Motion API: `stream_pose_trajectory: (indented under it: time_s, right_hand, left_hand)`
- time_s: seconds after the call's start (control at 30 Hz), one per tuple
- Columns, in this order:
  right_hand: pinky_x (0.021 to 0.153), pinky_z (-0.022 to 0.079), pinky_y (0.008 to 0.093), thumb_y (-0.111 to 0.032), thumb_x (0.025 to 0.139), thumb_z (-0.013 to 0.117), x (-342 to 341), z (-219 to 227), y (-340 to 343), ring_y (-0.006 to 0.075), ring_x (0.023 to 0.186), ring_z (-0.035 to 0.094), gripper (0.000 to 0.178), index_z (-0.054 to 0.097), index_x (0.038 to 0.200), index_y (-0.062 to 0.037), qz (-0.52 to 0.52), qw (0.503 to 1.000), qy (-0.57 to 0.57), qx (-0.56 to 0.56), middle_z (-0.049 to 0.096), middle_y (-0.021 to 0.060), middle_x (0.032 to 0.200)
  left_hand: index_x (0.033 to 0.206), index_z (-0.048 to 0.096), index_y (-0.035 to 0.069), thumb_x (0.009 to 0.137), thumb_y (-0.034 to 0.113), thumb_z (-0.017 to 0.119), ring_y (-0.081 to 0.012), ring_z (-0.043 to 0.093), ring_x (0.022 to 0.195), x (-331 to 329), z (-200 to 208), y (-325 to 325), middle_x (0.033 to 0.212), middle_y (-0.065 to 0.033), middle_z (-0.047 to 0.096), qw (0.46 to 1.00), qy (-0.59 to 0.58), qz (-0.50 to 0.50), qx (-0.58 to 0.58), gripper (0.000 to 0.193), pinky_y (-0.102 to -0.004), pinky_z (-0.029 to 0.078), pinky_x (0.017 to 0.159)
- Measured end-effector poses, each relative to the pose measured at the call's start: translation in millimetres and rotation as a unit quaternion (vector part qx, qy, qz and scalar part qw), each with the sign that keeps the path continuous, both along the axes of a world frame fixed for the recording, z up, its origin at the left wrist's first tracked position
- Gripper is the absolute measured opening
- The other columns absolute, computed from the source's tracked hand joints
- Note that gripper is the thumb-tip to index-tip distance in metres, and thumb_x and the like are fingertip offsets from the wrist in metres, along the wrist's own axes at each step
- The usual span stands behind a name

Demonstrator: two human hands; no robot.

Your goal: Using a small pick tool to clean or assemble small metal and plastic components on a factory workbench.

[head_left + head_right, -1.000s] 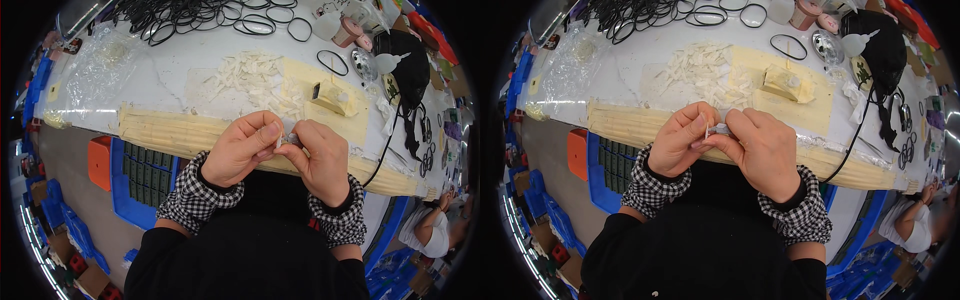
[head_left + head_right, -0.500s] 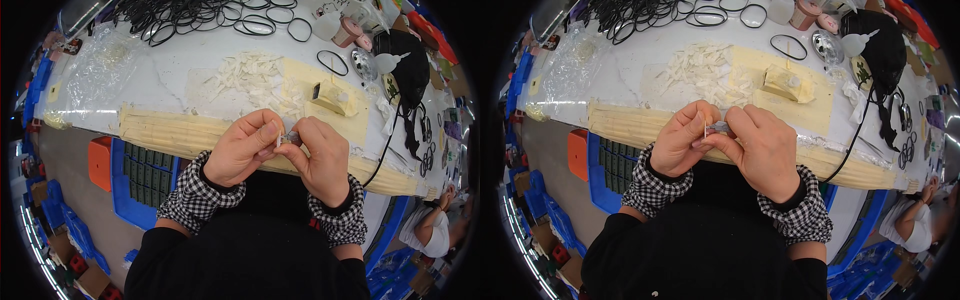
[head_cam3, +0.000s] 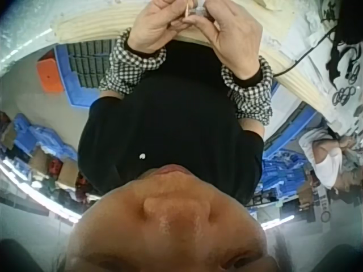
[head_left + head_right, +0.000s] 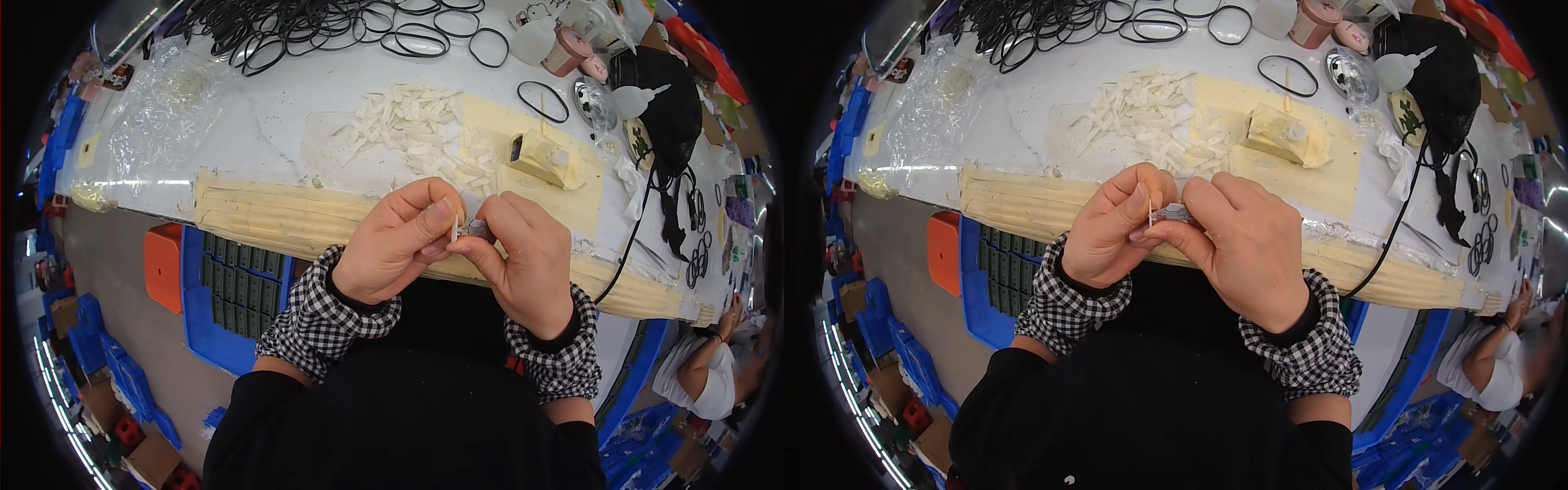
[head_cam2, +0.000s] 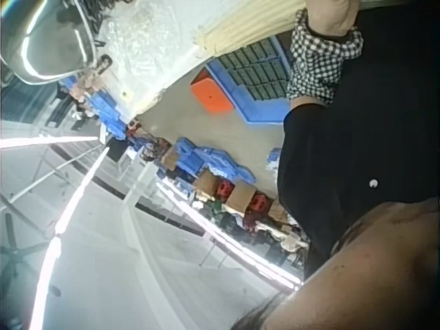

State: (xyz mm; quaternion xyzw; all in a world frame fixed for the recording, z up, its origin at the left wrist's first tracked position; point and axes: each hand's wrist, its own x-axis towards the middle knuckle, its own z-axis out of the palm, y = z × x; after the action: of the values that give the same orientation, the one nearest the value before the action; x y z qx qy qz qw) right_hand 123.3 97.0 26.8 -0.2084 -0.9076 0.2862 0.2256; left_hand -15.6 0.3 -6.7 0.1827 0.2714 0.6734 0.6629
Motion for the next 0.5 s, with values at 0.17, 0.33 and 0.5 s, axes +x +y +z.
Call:
stream_pose_trajectory:
  time_s: [0.17,0.33,0.5]
  right_hand:
    - [0.049,0.041,0.0322,-0.04,0.074,0.069,0.0,-3.2,1.4,0.0212,0.056,0.052,0.035,0.053,0.076,-0.0093,-0.002,1.0,0.007,0.03,0.047,0.0029,0.062]
    - [0.051,0.038,0.0332,-0.038,0.078,0.067,1.6,0.2,-0.3,0.0262,0.057,0.049,0.039,0.05,0.074,-0.0032,0.008,1.0,-0.015,0.0,0.047,0.0081,0.063]
    - [0.05,0.041,0.0326,-0.04,0.075,0.068,1.1,-3.2,0.8,0.022,0.058,0.052,0.034,0.055,0.08,-0.0092,-0.006,1.0,0.004,0.027,0.047,0.0038,0.064]
  left_hand:
    - [0.088,0.052,0.007,0.097,0.021,0.05,-0.0036,0.035,0.063,-0.1,-1.0,-0.7,0.075,0.0043,0.046,1.0,0.001,-0.001,-0.007,0.017,-0.0177,0.032,0.059]
    - [0.089,0.052,0.007,0.097,0.021,0.049,-0.0035,0.035,0.063,-0.6,-5.5,-0.4,0.075,0.0041,0.047,1.0,-0.003,-0.006,0.018,0.017,-0.0175,0.032,0.059]
    - [0.089,0.051,0.007,0.097,0.022,0.049,-0.0035,0.035,0.063,0.0,-2.0,-0.1,0.075,0.004,0.046,1.0,-0.026,-0.017,0.005,0.017,-0.0175,0.032,0.059]
